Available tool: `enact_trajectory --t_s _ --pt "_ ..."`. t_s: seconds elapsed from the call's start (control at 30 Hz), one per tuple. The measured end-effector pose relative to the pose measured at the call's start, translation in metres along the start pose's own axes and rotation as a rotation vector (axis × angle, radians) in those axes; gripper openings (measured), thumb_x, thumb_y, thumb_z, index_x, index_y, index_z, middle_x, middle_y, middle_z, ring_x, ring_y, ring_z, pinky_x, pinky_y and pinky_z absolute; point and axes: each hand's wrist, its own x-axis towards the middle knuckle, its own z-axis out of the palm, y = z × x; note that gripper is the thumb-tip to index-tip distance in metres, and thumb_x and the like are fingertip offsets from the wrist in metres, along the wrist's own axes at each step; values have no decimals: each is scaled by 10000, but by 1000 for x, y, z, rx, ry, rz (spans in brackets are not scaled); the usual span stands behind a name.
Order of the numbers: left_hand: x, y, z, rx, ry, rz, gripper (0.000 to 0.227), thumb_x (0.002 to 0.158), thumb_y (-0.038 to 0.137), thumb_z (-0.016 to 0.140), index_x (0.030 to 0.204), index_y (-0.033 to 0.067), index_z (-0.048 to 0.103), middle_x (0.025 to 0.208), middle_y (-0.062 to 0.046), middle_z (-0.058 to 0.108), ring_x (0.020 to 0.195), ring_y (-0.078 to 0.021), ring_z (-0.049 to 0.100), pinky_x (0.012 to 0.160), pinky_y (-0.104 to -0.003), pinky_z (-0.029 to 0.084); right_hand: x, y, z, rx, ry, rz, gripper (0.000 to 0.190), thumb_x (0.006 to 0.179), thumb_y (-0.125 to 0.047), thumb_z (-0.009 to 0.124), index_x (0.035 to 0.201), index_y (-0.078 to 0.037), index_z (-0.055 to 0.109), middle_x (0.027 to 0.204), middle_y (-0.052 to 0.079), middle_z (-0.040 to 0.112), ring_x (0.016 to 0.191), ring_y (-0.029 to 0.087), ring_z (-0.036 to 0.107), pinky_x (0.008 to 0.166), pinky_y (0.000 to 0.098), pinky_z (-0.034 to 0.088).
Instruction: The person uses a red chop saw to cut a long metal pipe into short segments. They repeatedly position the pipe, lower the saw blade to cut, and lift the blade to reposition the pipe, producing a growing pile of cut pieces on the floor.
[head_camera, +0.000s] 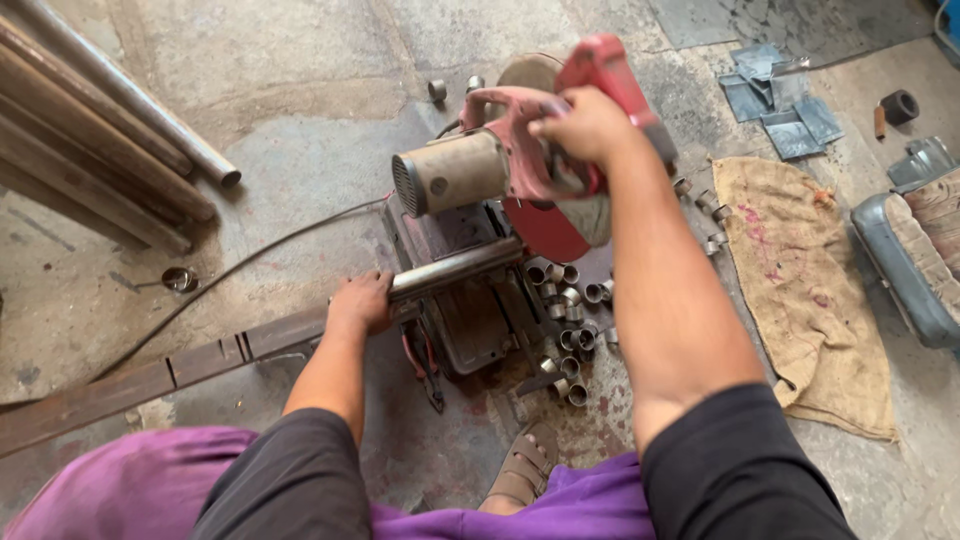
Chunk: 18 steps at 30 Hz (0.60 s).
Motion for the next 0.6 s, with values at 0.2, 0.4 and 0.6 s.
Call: enact_trajectory --t_s 0.2,0.4,0.6 --pt "-13 -11 -19 24 54 -46 655 874 394 682 1450 172 463 1352 -100 587 1292 -281 551 1014 -513 427 43 -40 -22 -234 30 -143 492 831 -340 875 1128 12 703 1001 149 742 877 274 717 791 410 554" --pt "-12 5 -45 -73 -107 -294 560 1002 365 577 1513 168 459 1279 -86 650 1202 -216 651 1078 -478 430 26 -78 -33 -147 -46 20 420 889 -288 788 1196 -20 690 877 129 759 619 211 716 560 385 574" --pt "9 24 -41 37 -11 -209 609 912 250 633 1488 163 454 1310 -106 594 1219 -255 578 1083 -582 331 12 -90 -37 -125 -28 26 444 888 -275 785 1242 -33 670 891 127 748 606 199 696 518 371 554"
